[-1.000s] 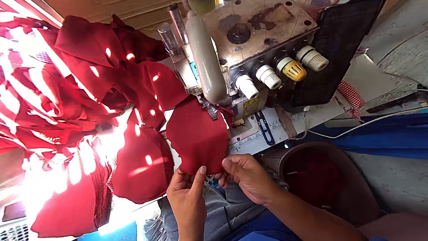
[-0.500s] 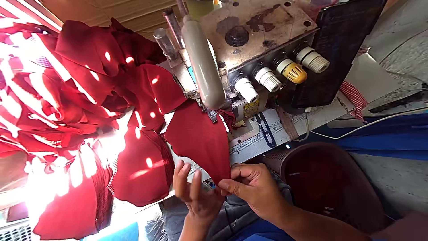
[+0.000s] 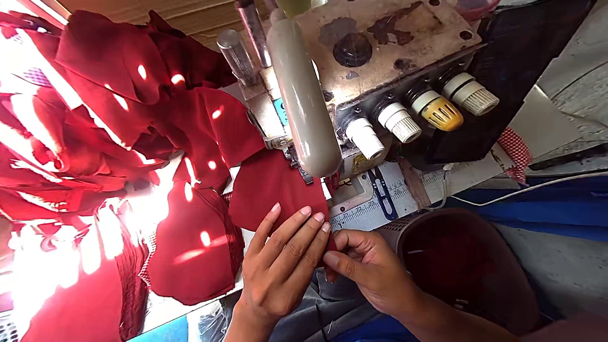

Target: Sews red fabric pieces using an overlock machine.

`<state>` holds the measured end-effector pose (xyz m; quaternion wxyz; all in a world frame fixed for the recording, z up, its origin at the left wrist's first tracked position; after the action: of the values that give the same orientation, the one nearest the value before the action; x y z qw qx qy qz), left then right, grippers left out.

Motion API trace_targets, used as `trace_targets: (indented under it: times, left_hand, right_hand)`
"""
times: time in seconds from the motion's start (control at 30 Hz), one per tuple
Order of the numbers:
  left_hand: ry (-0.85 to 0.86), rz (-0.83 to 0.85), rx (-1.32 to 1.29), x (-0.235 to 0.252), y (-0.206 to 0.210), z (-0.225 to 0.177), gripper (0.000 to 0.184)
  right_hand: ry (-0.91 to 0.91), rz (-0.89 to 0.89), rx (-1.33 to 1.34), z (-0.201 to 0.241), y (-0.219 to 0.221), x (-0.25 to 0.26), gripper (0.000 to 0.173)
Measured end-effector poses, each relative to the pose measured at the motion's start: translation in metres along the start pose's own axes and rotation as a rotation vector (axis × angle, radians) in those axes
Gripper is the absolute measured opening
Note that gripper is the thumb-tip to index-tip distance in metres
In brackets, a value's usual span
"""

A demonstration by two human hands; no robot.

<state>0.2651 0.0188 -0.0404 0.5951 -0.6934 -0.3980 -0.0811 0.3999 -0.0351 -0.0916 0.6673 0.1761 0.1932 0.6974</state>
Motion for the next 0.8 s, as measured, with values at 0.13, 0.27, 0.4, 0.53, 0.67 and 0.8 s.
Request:
trace_targets:
  times: [0.13, 0.27, 0.4, 0.53, 0.67, 0.8]
  left_hand:
    - [-0.036, -0.017, 0.016, 0.005, 0.0, 0.002, 0.021]
    - [-0.066, -0.028, 0.021, 0.01, -0.002, 0.005, 0.021]
    - [-0.099, -0.018, 0.017, 0.013, -0.006, 0.011, 0.021]
    - [-0.139, 0.013, -0.043, 0.017, -0.008, 0.022, 0.025]
    - [-0.182, 0.056, -0.104, 0.023, -0.01, 0.036, 0.031]
    - [-0.201, 0.066, -0.118, 0.034, -0.013, 0.048, 0.032]
  right_hand:
    - [-0.006, 0.009, -0.019, 0.007, -0.008, 0.012, 0.012]
    - [-0.015, -0.002, -0.055, 0.014, -0.012, 0.023, 0.013]
    - [-0.072, -0.039, -0.157, 0.023, -0.015, 0.038, 0.015]
    - [-0.128, -0.141, -0.416, 0.035, -0.018, 0.053, 0.026]
    - [-0.129, -0.227, -0.68, 0.046, -0.019, 0.064, 0.041]
    - [-0.162, -0.236, -0.83, 0.052, -0.019, 0.068, 0.044]
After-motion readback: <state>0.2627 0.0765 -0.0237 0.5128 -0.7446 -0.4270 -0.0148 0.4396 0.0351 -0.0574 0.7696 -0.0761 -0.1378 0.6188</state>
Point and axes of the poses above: each hand's wrist, its own x-axis towards the middle knuckle, its own y-axis out of the palm, z = x × y, the point moved 6 cm from there along x, towards the middle knuckle, and after that the axes turned 6 degrees about z, right-handed, at the moved point
